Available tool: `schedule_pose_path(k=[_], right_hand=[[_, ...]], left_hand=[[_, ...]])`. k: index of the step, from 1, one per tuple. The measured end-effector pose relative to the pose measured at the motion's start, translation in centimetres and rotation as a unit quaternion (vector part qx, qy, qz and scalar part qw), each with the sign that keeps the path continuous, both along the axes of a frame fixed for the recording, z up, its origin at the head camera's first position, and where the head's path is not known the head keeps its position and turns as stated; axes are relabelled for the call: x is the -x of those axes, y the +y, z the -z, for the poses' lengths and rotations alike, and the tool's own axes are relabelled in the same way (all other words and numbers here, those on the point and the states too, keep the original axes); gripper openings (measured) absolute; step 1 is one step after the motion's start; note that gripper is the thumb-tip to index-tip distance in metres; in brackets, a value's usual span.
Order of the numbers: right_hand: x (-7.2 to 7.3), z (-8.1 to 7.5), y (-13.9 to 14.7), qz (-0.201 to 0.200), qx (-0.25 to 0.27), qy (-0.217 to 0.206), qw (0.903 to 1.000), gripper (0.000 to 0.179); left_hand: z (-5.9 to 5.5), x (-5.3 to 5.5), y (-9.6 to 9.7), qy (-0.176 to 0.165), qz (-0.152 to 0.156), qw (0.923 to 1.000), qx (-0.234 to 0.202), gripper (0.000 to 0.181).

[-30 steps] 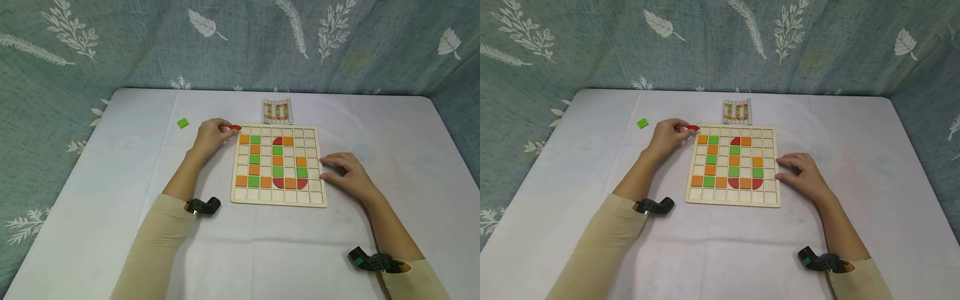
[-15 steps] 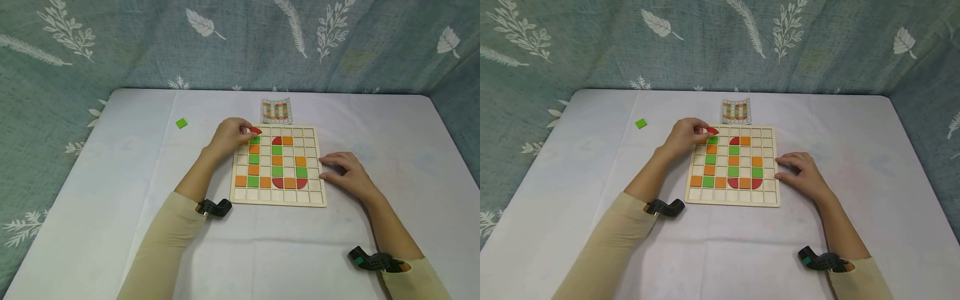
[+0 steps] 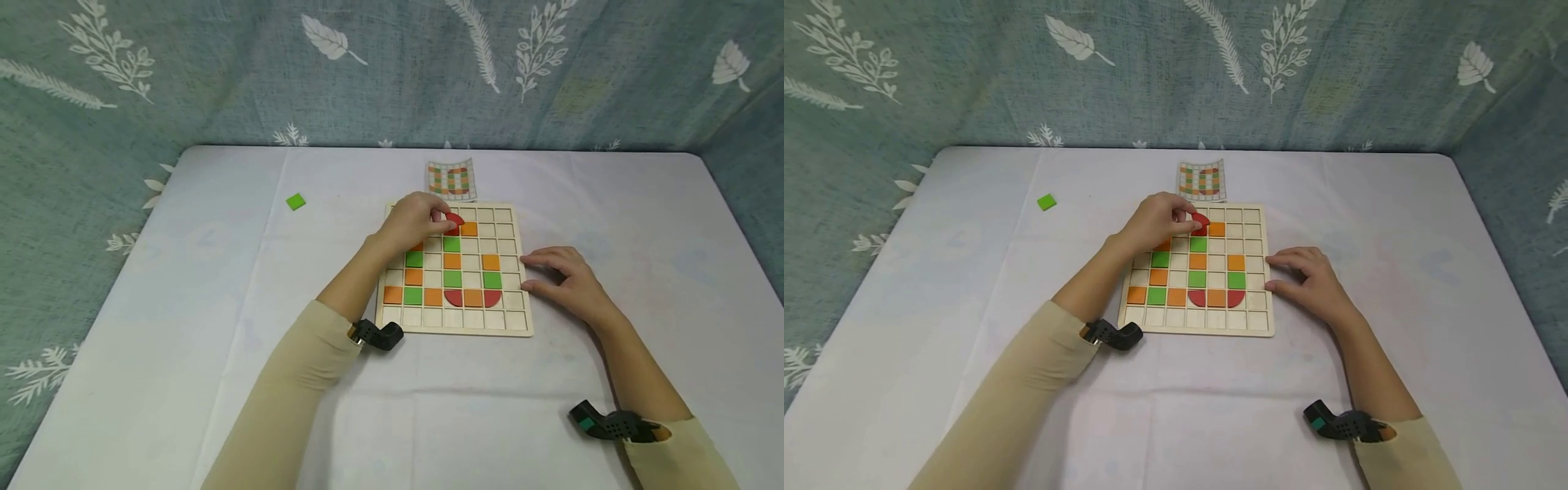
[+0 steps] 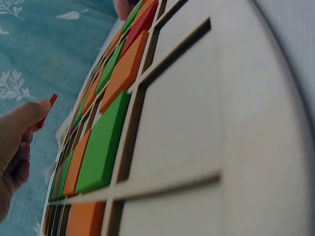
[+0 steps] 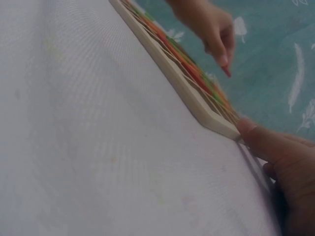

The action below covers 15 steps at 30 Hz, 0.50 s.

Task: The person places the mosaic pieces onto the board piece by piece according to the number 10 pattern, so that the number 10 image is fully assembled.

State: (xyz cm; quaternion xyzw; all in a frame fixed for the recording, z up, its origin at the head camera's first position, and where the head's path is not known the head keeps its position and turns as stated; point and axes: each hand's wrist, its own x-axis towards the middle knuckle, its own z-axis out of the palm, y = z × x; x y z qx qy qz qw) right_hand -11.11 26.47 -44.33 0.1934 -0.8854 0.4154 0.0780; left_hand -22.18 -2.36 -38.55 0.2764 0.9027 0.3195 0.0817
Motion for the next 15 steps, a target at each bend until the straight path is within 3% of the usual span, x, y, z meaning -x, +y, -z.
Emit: schedule_pose_path(k=[10,15], right_hand=[[-0.1,-0.4,0.1,-0.002,0.007,-0.001,1.0,0.043],[-0.1,-0.3,-0.1,0.0,0.009,-0.014,0.9999,0.044]], left_hand=[[1.1,0.5,3.0,-0.001,0.054,0.9985,0.007,0.031],[1.8,0.6,4.2,-0.012,0.063,0.9978,0.015,0.028]])
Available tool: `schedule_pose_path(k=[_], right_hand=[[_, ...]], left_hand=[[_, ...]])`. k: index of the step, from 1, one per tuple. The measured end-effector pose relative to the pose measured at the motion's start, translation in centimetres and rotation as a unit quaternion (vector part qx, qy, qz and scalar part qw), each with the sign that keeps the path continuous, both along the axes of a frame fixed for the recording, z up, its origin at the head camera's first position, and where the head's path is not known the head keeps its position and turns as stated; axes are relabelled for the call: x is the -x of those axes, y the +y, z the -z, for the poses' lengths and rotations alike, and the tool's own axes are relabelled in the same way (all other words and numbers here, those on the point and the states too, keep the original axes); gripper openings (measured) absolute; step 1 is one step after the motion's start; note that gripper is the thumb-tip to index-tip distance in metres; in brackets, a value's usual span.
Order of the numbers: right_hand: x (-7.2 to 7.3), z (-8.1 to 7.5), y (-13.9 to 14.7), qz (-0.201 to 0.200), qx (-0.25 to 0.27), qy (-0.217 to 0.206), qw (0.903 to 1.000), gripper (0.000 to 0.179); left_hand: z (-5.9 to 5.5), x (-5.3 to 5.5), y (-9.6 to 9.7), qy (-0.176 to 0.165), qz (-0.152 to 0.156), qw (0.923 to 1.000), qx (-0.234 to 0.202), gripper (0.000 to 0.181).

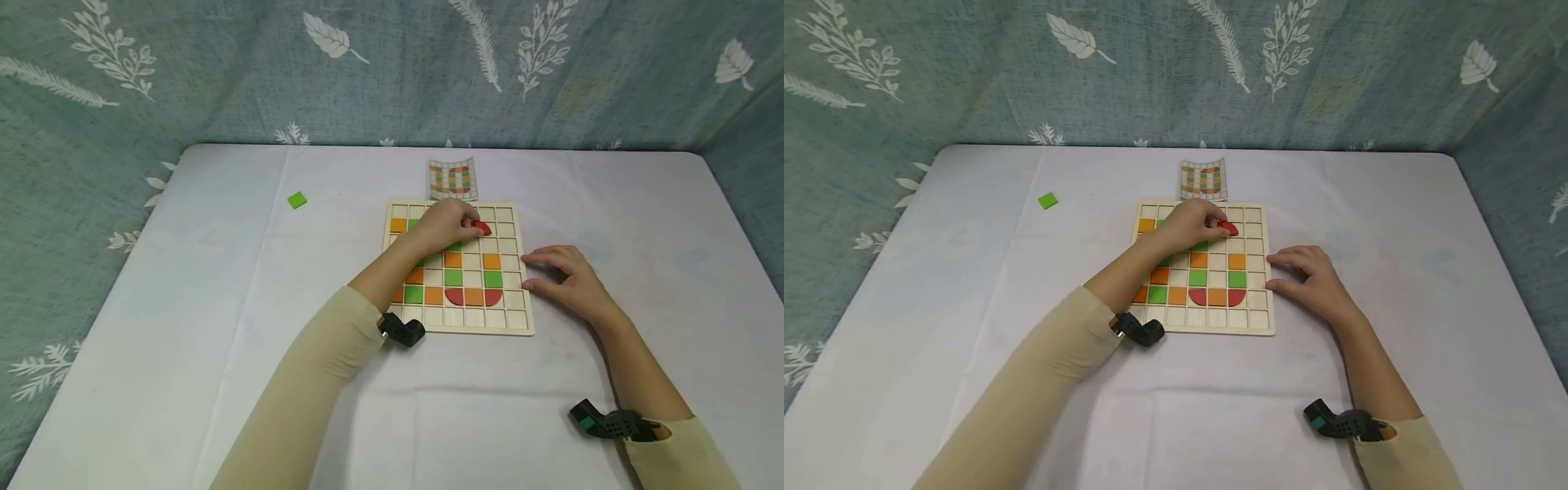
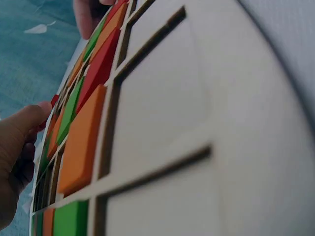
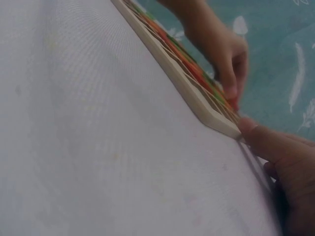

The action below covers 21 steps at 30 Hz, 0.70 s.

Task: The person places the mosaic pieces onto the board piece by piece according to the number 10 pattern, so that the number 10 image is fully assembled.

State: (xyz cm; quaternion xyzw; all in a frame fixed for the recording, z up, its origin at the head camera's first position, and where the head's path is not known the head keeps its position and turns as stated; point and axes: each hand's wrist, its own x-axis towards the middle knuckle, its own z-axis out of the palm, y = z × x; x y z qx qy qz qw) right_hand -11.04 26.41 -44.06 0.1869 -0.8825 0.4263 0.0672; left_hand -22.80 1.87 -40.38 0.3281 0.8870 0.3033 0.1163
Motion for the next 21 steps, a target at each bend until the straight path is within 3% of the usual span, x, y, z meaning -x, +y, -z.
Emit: schedule_pose_path(k=[8,12,21], right_hand=[[0.1,-0.1,-0.1,-0.005,0.0,0.006,1.0,0.044],[0.1,-0.1,-0.2,-0.006,-0.004,0.002,1.0,0.043],[-0.1,-0.2,-0.3,-0.003,-0.005,0.001,1.0,0.042]], left_hand=[[0.3,0.0,0.9,-0.008,-0.015,0.9996,0.023,0.032],[0.1,-0.1,0.9,-0.033,-0.033,0.9984,0.032,0.035],[0.0,-0.9,1.3,-0.059,-0.062,0.9963,0.005,0.033]])
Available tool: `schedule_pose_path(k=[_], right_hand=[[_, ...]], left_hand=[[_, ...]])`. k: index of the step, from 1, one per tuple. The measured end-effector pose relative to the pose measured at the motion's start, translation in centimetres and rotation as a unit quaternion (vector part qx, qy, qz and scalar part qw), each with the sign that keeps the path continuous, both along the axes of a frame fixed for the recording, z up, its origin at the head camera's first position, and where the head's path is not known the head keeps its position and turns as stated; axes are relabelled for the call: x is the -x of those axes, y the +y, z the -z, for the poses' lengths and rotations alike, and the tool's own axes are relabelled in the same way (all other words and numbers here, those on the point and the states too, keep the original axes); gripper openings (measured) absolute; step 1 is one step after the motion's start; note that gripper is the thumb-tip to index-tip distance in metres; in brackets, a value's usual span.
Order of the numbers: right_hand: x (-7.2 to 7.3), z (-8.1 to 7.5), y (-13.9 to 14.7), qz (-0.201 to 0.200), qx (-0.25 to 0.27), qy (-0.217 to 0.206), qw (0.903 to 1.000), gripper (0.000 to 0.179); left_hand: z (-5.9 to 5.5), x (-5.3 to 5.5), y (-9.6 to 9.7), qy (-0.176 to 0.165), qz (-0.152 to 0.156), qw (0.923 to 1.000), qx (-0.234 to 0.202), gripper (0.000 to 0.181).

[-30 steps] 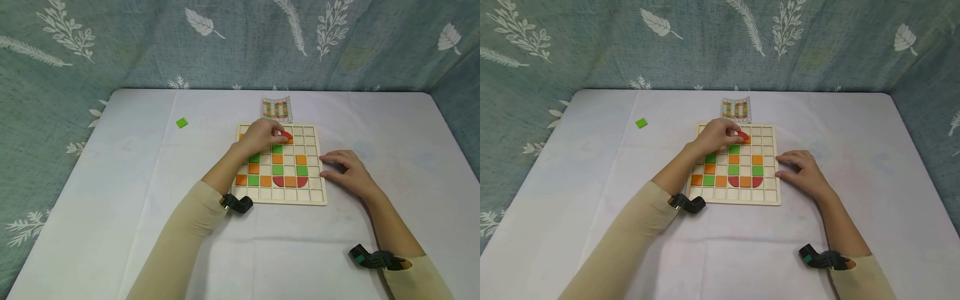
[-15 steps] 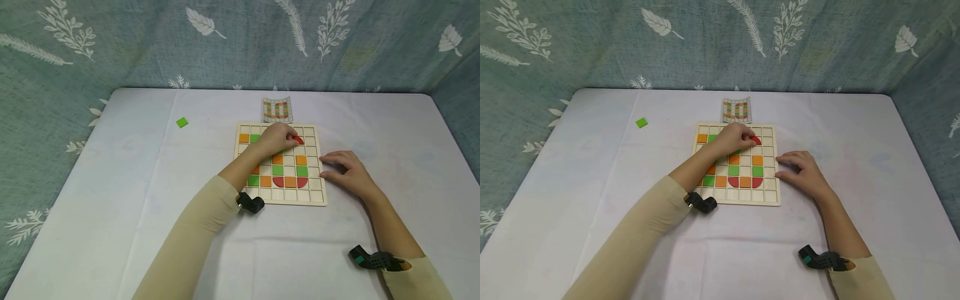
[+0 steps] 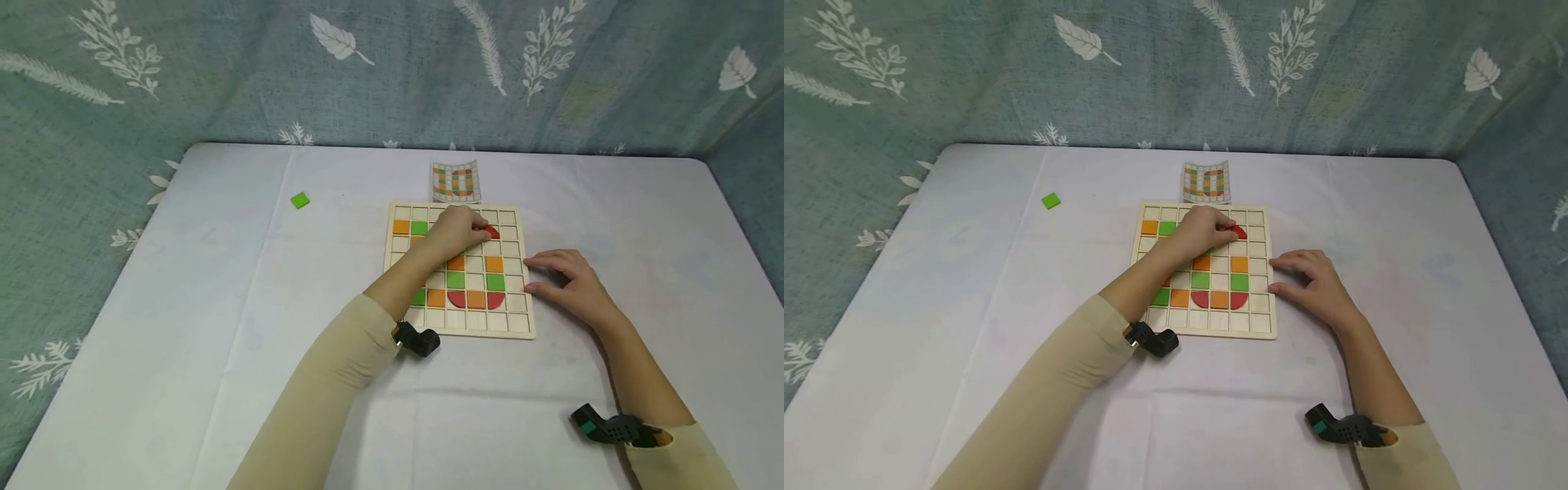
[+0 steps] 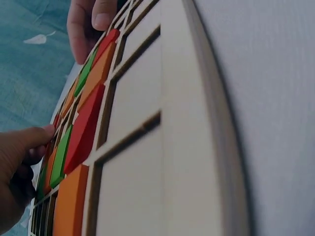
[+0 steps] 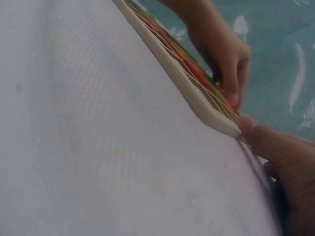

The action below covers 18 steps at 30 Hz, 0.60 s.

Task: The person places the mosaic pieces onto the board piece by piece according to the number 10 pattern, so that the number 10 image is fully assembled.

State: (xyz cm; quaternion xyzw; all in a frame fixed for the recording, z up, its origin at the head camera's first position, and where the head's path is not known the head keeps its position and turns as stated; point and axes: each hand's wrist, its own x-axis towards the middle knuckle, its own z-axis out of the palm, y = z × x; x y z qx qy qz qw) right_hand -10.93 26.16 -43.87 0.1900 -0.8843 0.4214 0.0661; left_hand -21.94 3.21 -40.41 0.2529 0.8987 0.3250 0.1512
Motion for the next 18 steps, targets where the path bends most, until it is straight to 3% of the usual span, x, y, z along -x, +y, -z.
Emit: schedule_pose_path(k=[7,13,18], right_hand=[[0.1,0.1,-0.1,0.01,0.002,-0.016,0.9998,0.04],[0.0,-0.1,-0.3,0.008,0.001,0.0,1.0,0.042],[-0.1,-0.1,-0.2,0.01,0.001,-0.003,0.9999,0.043]], left_hand=[[0.4,0.1,-0.6,0.015,-0.01,0.9998,0.0,0.033],[0.9,0.2,-2.1,0.011,-0.012,0.998,-0.061,0.039],[0.8,0.4,-3.7,-0.006,-0.036,0.9966,-0.074,0.04]])
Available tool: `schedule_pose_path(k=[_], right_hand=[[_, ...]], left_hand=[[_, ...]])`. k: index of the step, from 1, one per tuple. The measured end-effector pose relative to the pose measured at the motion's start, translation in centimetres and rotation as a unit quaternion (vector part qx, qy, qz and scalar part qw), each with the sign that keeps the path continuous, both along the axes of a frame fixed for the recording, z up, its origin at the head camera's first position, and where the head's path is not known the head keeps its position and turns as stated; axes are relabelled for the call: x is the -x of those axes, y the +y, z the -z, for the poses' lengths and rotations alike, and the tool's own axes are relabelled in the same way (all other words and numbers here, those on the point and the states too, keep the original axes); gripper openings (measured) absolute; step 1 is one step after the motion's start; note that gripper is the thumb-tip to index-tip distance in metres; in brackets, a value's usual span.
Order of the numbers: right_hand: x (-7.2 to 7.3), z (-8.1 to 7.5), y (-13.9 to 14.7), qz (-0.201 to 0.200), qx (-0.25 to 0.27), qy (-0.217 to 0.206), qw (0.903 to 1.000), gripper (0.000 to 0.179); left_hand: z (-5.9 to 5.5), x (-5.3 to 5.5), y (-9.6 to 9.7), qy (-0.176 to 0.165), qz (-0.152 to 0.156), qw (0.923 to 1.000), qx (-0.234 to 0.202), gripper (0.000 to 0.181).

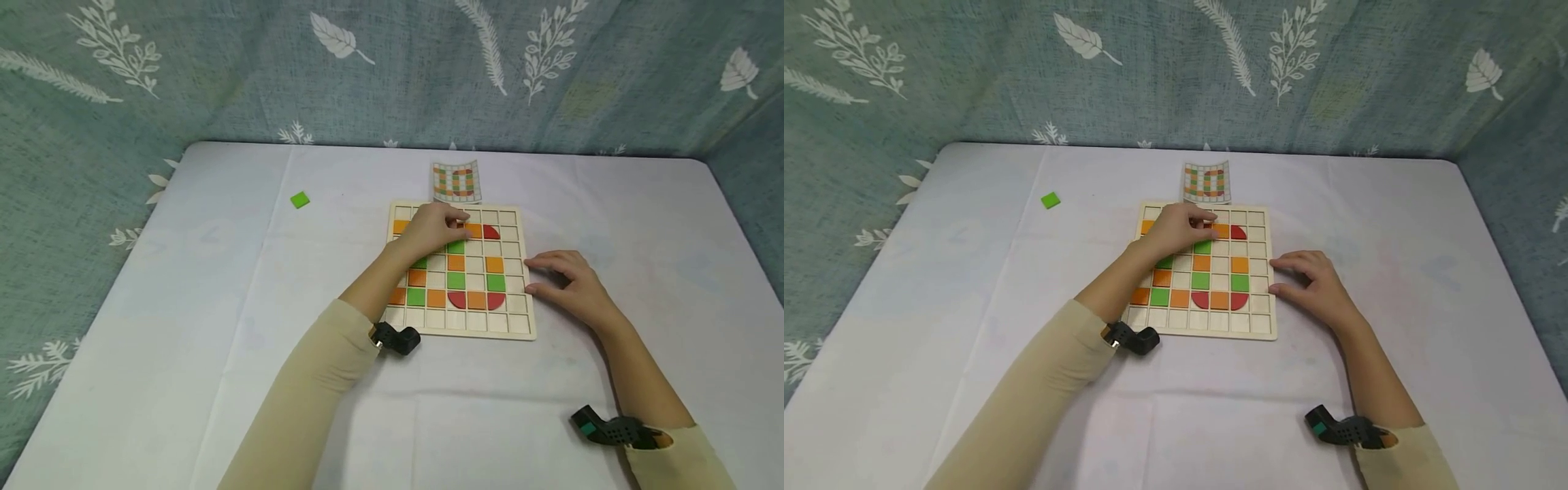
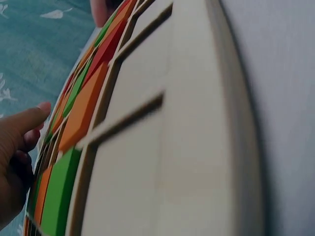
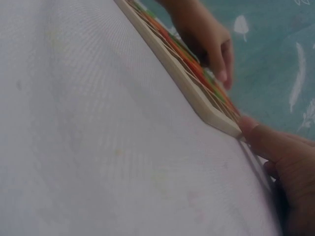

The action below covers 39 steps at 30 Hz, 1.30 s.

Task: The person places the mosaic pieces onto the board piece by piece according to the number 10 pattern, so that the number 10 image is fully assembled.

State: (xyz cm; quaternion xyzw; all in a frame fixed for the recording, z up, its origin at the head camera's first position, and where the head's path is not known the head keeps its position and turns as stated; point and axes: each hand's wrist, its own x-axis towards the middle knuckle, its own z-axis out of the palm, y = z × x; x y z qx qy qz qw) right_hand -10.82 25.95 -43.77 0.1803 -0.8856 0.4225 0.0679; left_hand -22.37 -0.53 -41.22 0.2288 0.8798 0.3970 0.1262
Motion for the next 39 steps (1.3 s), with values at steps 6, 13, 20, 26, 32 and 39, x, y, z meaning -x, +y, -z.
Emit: schedule_pose_path(k=[6,13,20,26,32,39], right_hand=[[0.2,0.3,0.3,0.001,0.0,0.004,1.0,0.046],[-0.1,0.3,0.3,0.006,0.0,-0.007,1.0,0.044],[-0.3,0.3,0.1,0.005,-0.002,-0.016,0.9999,0.041],[-0.3,0.4,0.2,0.008,-0.004,-0.015,0.9998,0.04],[-0.2,0.2,0.2,0.009,-0.007,-0.01,0.9999,0.04],[0.0,0.2,0.2,0.007,-0.007,-0.01,0.9999,0.041]], left_hand=[[-0.3,0.3,-2.1,-0.015,-0.034,0.9989,-0.03,0.038],[-0.4,0.5,-4.5,-0.029,-0.069,0.9956,-0.056,0.035],[-0.4,0.5,-7.3,-0.04,-0.098,0.9911,-0.081,0.035],[-0.5,0.4,-10.0,-0.037,-0.121,0.9874,-0.095,0.036],[-0.1,0.2,-12.5,-0.022,-0.153,0.982,-0.108,0.039],[-0.2,0.0,-15.8,0.005,-0.201,0.9734,-0.11,0.041]])
